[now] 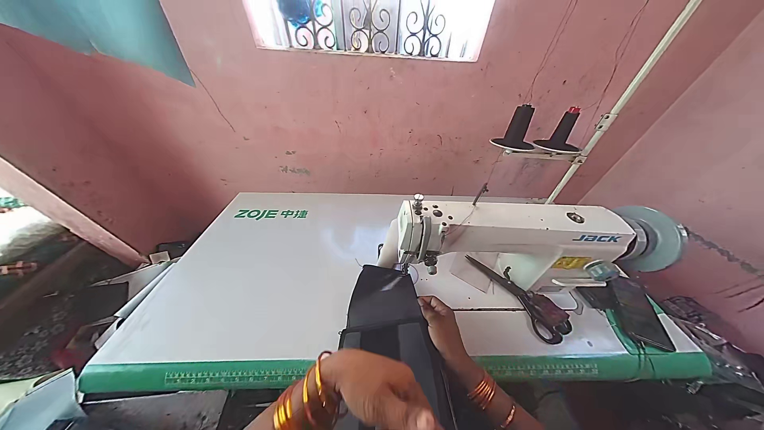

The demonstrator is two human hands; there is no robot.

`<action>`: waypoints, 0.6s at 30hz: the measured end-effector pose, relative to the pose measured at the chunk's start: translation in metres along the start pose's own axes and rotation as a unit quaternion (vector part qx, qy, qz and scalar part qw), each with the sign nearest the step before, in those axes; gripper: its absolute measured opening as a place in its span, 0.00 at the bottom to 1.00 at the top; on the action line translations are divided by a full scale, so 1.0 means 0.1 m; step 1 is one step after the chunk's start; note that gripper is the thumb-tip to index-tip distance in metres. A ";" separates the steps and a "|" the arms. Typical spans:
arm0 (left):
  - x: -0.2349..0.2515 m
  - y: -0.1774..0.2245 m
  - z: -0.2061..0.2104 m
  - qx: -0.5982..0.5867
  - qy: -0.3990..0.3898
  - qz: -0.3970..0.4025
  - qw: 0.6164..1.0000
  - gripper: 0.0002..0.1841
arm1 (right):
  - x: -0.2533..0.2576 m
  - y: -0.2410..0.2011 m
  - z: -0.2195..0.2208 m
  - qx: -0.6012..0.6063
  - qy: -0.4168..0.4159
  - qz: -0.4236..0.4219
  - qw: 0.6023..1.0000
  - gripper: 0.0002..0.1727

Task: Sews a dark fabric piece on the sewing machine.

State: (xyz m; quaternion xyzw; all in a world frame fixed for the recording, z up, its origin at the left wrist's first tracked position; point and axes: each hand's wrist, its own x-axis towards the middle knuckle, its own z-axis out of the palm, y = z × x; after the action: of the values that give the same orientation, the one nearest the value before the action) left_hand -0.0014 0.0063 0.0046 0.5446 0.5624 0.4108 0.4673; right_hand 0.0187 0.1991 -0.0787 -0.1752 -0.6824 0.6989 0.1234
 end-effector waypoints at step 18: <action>0.61 -1.17 -0.48 0.427 0.408 -0.068 0.804 0.17 | -0.31 -0.12 -0.01 -0.522 -0.112 -0.094 0.840 0.13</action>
State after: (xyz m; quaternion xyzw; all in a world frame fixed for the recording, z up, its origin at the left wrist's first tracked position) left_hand -0.0728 0.0610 -0.1034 0.4316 0.8554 0.2805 -0.0577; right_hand 0.0463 0.1874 -0.0644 -0.0690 -0.9686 0.2390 0.0010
